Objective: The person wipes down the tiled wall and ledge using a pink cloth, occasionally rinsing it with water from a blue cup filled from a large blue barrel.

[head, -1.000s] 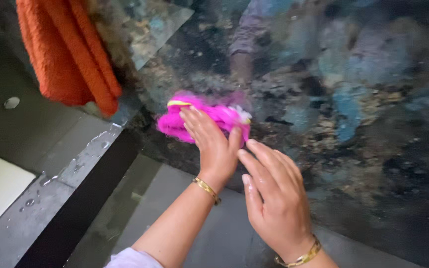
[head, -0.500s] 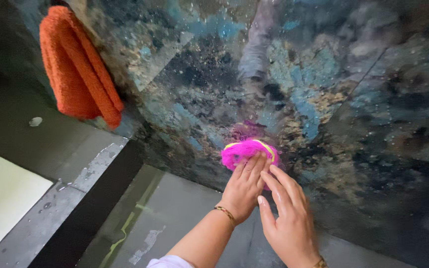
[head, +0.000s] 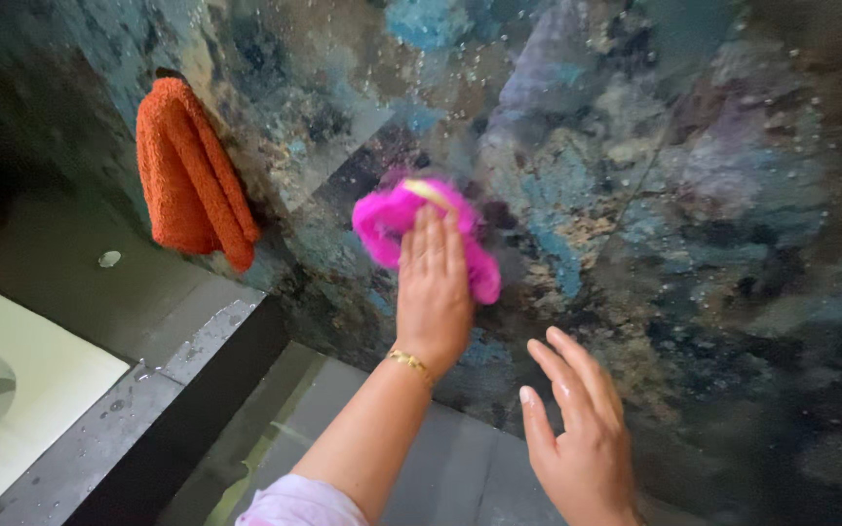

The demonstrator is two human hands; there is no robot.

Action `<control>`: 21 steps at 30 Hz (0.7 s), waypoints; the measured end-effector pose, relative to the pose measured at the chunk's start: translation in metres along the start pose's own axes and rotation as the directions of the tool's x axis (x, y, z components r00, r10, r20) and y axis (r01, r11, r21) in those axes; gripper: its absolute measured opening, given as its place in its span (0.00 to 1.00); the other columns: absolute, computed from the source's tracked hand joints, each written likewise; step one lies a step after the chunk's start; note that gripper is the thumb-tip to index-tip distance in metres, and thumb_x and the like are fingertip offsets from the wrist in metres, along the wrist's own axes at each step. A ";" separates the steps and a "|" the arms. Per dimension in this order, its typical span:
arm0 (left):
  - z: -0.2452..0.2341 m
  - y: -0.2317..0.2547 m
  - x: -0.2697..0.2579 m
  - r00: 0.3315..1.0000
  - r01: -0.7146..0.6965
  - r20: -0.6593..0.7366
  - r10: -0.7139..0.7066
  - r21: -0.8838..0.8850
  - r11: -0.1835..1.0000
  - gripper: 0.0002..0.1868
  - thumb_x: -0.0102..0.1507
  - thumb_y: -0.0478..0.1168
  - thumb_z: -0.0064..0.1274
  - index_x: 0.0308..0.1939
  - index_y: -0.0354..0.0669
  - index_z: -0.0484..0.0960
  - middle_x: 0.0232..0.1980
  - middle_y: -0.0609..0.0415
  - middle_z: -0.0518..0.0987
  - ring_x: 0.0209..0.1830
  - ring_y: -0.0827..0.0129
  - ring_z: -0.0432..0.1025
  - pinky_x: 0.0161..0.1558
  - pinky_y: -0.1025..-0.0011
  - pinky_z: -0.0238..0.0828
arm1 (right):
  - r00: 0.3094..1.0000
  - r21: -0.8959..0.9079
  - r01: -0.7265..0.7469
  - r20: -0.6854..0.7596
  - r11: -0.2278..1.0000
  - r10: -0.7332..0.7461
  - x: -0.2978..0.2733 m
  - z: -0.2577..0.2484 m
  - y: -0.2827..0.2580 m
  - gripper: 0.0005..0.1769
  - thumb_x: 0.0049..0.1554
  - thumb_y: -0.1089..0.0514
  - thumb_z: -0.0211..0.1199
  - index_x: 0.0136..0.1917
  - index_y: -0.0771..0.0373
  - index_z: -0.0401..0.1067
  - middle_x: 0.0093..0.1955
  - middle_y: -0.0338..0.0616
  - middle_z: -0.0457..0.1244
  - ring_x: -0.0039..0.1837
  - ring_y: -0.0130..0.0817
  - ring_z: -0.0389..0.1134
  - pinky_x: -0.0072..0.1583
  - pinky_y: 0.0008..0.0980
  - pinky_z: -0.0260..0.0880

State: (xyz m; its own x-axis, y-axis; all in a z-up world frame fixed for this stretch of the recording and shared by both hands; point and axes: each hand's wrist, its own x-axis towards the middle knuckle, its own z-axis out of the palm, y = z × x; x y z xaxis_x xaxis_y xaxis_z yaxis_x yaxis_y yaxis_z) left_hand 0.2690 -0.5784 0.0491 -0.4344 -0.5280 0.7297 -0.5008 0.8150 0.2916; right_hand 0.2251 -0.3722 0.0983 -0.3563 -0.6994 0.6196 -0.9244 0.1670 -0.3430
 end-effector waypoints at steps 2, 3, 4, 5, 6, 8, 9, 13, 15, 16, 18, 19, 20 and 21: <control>0.013 -0.007 -0.027 0.997 0.054 0.054 -0.059 0.090 0.994 0.42 0.59 0.30 0.50 0.76 0.23 0.53 0.79 0.28 0.57 0.81 0.43 0.51 0.79 0.57 0.46 | 0.999 0.023 -0.044 0.025 0.999 0.044 -0.006 -0.001 0.003 0.26 0.52 0.60 0.66 0.65 0.59 0.72 0.71 0.47 0.62 0.70 0.47 0.64 0.66 0.44 0.65; 0.017 -0.010 -0.041 0.988 0.082 0.124 -0.090 0.063 0.995 0.42 0.57 0.29 0.50 0.74 0.22 0.54 0.77 0.27 0.56 0.79 0.43 0.53 0.77 0.58 0.50 | 0.996 0.040 -0.082 0.042 0.996 0.081 -0.009 -0.001 0.004 0.26 0.51 0.60 0.67 0.64 0.59 0.72 0.71 0.47 0.62 0.70 0.47 0.64 0.65 0.43 0.66; 0.020 -0.013 -0.054 0.975 0.110 0.192 -0.115 0.037 0.993 0.42 0.55 0.29 0.50 0.72 0.20 0.55 0.76 0.27 0.56 0.78 0.42 0.56 0.74 0.60 0.55 | 0.991 0.056 -0.121 0.057 0.991 0.118 -0.011 -0.001 0.005 0.26 0.51 0.61 0.67 0.64 0.59 0.73 0.71 0.47 0.62 0.70 0.47 0.64 0.64 0.42 0.67; 0.020 -0.016 -0.067 0.954 0.181 0.247 -0.170 -0.023 0.983 0.42 0.54 0.29 0.50 0.72 0.22 0.55 0.75 0.27 0.58 0.73 0.42 0.60 0.69 0.60 0.60 | 0.990 0.060 -0.127 0.068 0.990 0.123 -0.013 -0.002 0.006 0.26 0.51 0.60 0.67 0.64 0.58 0.73 0.70 0.46 0.62 0.69 0.46 0.65 0.63 0.41 0.68; 0.020 -0.016 -0.077 0.927 0.253 0.305 -0.217 -0.084 0.964 0.42 0.53 0.29 0.51 0.72 0.24 0.55 0.75 0.27 0.59 0.68 0.43 0.64 0.63 0.60 0.64 | 0.988 0.058 -0.135 0.078 0.989 0.130 -0.014 -0.004 0.008 0.26 0.50 0.60 0.67 0.63 0.57 0.73 0.70 0.45 0.62 0.68 0.45 0.66 0.62 0.40 0.70; 0.022 -0.009 -0.089 0.845 0.399 0.441 -0.303 -0.143 0.906 0.35 0.58 0.31 0.48 0.71 0.32 0.60 0.68 0.31 0.68 0.59 0.45 0.72 0.56 0.58 0.70 | 0.985 0.087 -0.151 0.091 0.985 0.143 -0.015 -0.010 0.012 0.25 0.51 0.60 0.67 0.63 0.56 0.73 0.70 0.44 0.63 0.67 0.44 0.67 0.60 0.37 0.72; 0.023 -0.002 -0.092 0.786 0.470 0.515 -0.342 -0.138 0.872 0.29 0.64 0.33 0.46 0.71 0.37 0.65 0.61 0.35 0.76 0.56 0.46 0.75 0.54 0.56 0.72 | 0.984 0.117 -0.159 0.095 0.980 0.148 -0.015 -0.013 0.014 0.24 0.51 0.60 0.66 0.63 0.56 0.73 0.70 0.44 0.63 0.67 0.43 0.67 0.59 0.36 0.74; 0.027 0.031 -0.087 0.750 0.493 0.577 -0.323 -0.162 0.855 0.27 0.56 0.32 0.52 0.61 0.48 0.80 0.46 0.40 0.84 0.48 0.46 0.78 0.52 0.53 0.73 | 0.980 0.167 -0.188 0.104 0.968 0.172 -0.012 -0.027 0.021 0.25 0.51 0.62 0.66 0.63 0.58 0.73 0.71 0.45 0.62 0.68 0.46 0.66 0.60 0.36 0.74; 0.024 0.046 -0.079 0.766 0.550 0.567 -0.302 -0.336 0.764 0.27 0.54 0.32 0.57 0.59 0.43 0.82 0.48 0.39 0.84 0.49 0.50 0.79 0.51 0.58 0.74 | 0.962 0.218 -0.262 0.132 0.940 0.237 -0.006 -0.031 0.024 0.25 0.51 0.61 0.66 0.63 0.57 0.74 0.70 0.45 0.63 0.69 0.44 0.66 0.60 0.36 0.73; 0.023 0.054 -0.075 0.773 0.573 0.562 -0.295 -0.419 0.705 0.27 0.53 0.32 0.59 0.59 0.40 0.82 0.49 0.39 0.84 0.49 0.52 0.79 0.51 0.61 0.75 | 0.952 0.240 -0.298 0.150 0.924 0.268 -0.004 -0.034 0.026 0.25 0.51 0.61 0.66 0.63 0.57 0.74 0.70 0.45 0.63 0.69 0.43 0.67 0.60 0.36 0.73; 0.018 0.067 -0.066 0.680 0.726 0.665 -0.309 -0.556 0.404 0.30 0.54 0.28 0.53 0.62 0.40 0.79 0.50 0.47 0.86 0.46 0.63 0.80 0.48 0.68 0.76 | 0.985 0.229 -0.166 0.075 0.959 0.153 0.004 -0.039 0.030 0.25 0.52 0.61 0.66 0.63 0.59 0.73 0.69 0.47 0.64 0.70 0.44 0.66 0.65 0.39 0.68; 0.014 0.072 -0.059 0.634 0.773 0.714 -0.297 -0.590 0.231 0.31 0.55 0.26 0.50 0.64 0.39 0.78 0.51 0.51 0.87 0.44 0.69 0.80 0.46 0.71 0.77 | 0.995 0.221 -0.098 0.039 0.970 0.092 0.009 -0.041 0.031 0.25 0.52 0.61 0.67 0.64 0.60 0.73 0.69 0.47 0.64 0.70 0.45 0.66 0.68 0.40 0.65; 0.007 0.076 -0.054 0.636 0.764 0.722 -0.274 -0.639 0.092 0.30 0.56 0.25 0.50 0.64 0.38 0.78 0.51 0.52 0.87 0.45 0.71 0.80 0.47 0.73 0.77 | 0.994 0.237 -0.110 0.047 0.965 0.101 0.013 -0.044 0.031 0.24 0.53 0.61 0.66 0.63 0.61 0.73 0.69 0.48 0.64 0.71 0.45 0.66 0.68 0.40 0.65; -0.001 0.079 -0.050 0.641 0.740 0.726 -0.250 -0.671 -0.051 0.29 0.56 0.24 0.49 0.64 0.36 0.78 0.52 0.53 0.86 0.46 0.74 0.80 0.49 0.75 0.77 | 0.992 0.252 -0.121 0.055 0.960 0.111 0.018 -0.047 0.032 0.23 0.53 0.61 0.66 0.63 0.61 0.73 0.69 0.48 0.65 0.71 0.45 0.66 0.68 0.40 0.64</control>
